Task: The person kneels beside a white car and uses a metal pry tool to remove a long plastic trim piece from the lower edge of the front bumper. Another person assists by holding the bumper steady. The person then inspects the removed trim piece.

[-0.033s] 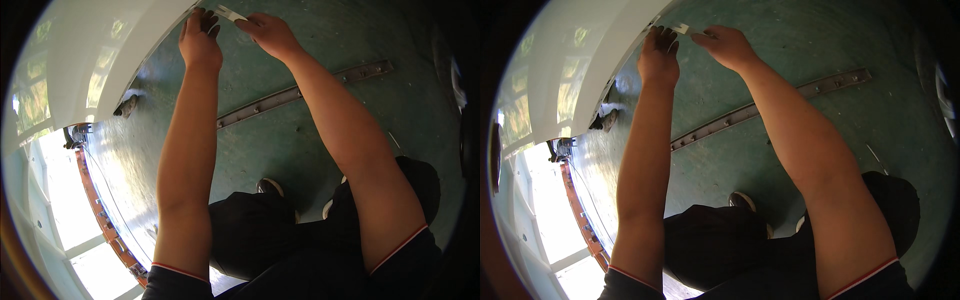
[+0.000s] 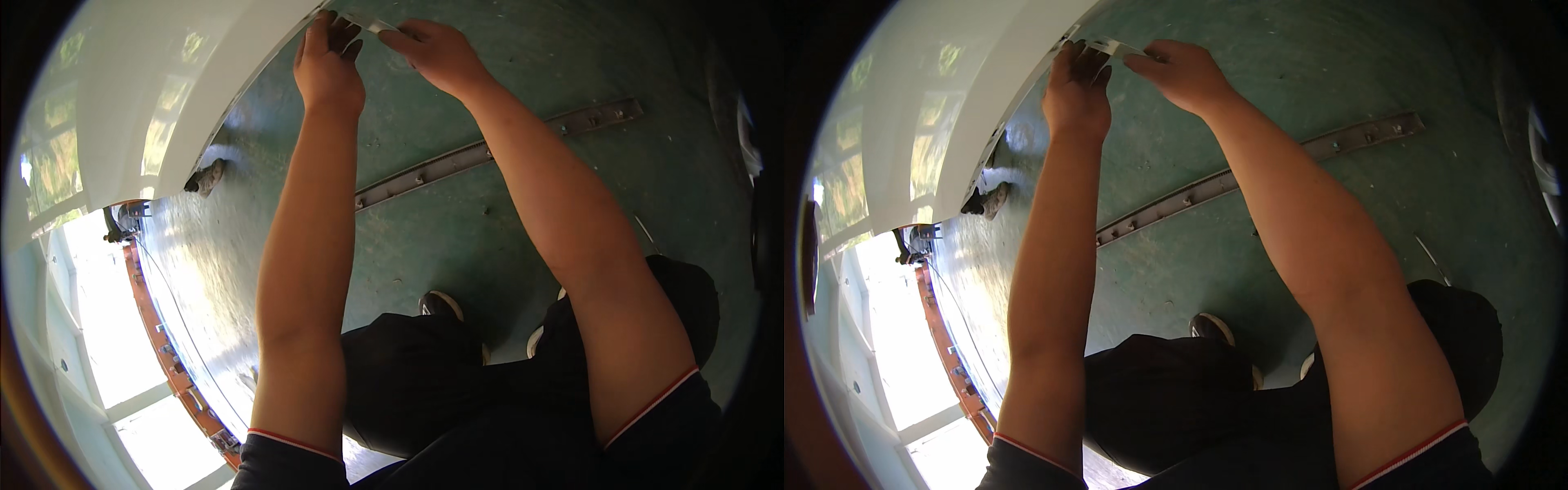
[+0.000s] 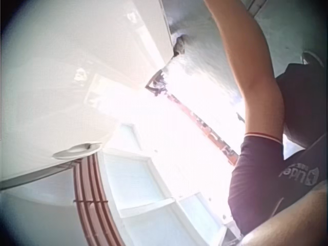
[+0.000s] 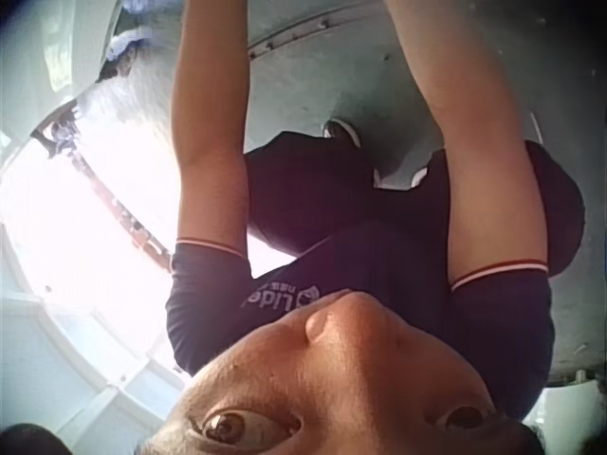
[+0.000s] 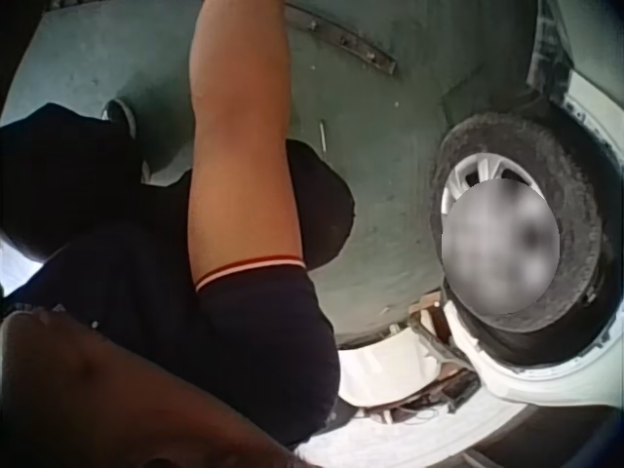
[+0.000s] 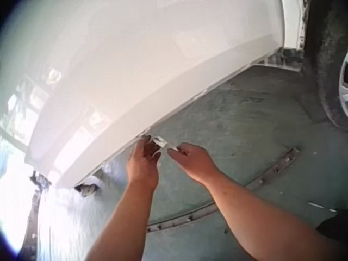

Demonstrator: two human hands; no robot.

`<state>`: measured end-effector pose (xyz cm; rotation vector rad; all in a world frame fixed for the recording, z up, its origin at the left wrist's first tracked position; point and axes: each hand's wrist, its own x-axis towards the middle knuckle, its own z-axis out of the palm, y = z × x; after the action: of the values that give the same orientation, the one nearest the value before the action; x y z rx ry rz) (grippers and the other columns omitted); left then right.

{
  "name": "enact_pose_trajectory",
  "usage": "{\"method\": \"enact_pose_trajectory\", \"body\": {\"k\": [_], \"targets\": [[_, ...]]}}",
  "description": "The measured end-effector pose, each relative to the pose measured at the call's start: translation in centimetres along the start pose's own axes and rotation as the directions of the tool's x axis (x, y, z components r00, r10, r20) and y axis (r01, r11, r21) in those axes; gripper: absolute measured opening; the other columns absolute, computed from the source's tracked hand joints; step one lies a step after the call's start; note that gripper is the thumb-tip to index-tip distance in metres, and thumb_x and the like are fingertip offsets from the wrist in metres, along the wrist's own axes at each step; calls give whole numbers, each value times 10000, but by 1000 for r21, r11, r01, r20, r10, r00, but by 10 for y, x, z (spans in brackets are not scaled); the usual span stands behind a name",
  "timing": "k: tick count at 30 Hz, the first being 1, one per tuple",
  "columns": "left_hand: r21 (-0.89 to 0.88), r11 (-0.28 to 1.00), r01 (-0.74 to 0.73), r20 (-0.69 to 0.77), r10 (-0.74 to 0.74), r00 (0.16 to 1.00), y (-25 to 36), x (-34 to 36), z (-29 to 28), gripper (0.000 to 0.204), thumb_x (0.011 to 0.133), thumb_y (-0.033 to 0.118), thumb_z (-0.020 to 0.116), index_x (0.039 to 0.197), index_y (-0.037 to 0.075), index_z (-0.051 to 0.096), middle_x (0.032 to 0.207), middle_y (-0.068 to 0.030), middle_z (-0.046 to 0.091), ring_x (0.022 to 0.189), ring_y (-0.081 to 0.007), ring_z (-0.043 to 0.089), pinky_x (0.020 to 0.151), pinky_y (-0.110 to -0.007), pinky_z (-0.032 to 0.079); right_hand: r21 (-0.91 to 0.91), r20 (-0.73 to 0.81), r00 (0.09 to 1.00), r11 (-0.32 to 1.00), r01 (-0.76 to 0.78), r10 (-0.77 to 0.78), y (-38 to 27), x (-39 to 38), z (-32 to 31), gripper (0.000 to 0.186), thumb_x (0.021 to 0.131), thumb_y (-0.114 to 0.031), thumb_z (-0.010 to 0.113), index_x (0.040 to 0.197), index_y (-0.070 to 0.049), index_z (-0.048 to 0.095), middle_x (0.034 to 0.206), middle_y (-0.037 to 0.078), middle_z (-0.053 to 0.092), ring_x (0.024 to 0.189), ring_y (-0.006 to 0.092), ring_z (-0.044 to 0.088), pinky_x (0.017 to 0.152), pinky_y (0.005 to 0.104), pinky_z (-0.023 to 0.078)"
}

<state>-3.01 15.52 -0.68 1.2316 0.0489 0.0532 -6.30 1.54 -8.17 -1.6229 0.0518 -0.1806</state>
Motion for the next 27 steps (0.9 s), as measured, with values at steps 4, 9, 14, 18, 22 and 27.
{"method": "enact_pose_trajectory", "body": {"k": [4, 9, 14, 18, 22, 27], "targets": [[123, 988, -94, 177, 71, 982, -1, 6, -11, 360, 1029, 148, 584, 1315, -70, 565, 1224, -193, 694, 1110, -307, 664, 998, -418, 514, -107, 29, 999, 993, 44, -41, -20, 6, 10, 458, 935, -520, 666, 1024, -77, 744, 797, 63, 690, 741, 211, 648, 677, 370, 501], [123, 987, -105, 221, 75, 972, 1, 8, -3, 337, 1037, 73, 565, 1330, -89, 530, 1242, -221, 684, 1085, -320, 676, 970, -422, 544, -253, -95, 989, 964, 83, -110, -29, 5, 15, 454, 939, -532, 631, 1055, -109, 746, 895, 119, 750, 841, 332, 716, 717, 436, 545], [89, 993, -79, 217, 58, 974, -1, 7, -1, 331, 1053, 66, 532, 1353, -71, 496, 1259, -244, 672, 1092, -347, 675, 993, -458, 542, -276, -97, 991, 959, 65, -95, -28, 2, 12, 411, 945, -514, 627, 1045, -133, 747, 904, 127, 752, 871, 364, 714, 732, 461, 550], [82, 995, -62, 207, 44, 977, -4, 12, 5, 297, 1061, 76, 525, 1330, -48, 507, 1240, -236, 672, 1095, -357, 674, 1015, -471, 531, -354, -156, 964, 923, 150, -216, -25, 8, 11, 362, 965, -466, 610, 1053, -144, 749, 920, 128, 754, 881, 376, 711, 738, 482, 555], [7, 1000, 1, 235, -3, 972, -8, 22, -2, 263, 1077, 101, 507, 1303, -30, 530, 1197, -193, 681, 1083, -345, 671, 1019, -475, 524, -480, -156, 937, 853, 204, -312, -30, 15, 7, 325, 970, -438, 604, 1051, -161, 753, 939, 125, 756, 888, 381, 709, 734, 508, 555], [-91, 995, 43, 324, -12, 946, -10, 37, -16, 246, 1090, 115, 479, 1288, -11, 552, 1164, -156, 686, 1041, -321, 666, 1001, -470, 526, -536, -159, 906, 805, 254, -392, -35, 19, 11, 290, 955, -413, 625, 1040, -167, 755, 931, 111, 756, 884, 381, 708, 729, 518, 552]]}}
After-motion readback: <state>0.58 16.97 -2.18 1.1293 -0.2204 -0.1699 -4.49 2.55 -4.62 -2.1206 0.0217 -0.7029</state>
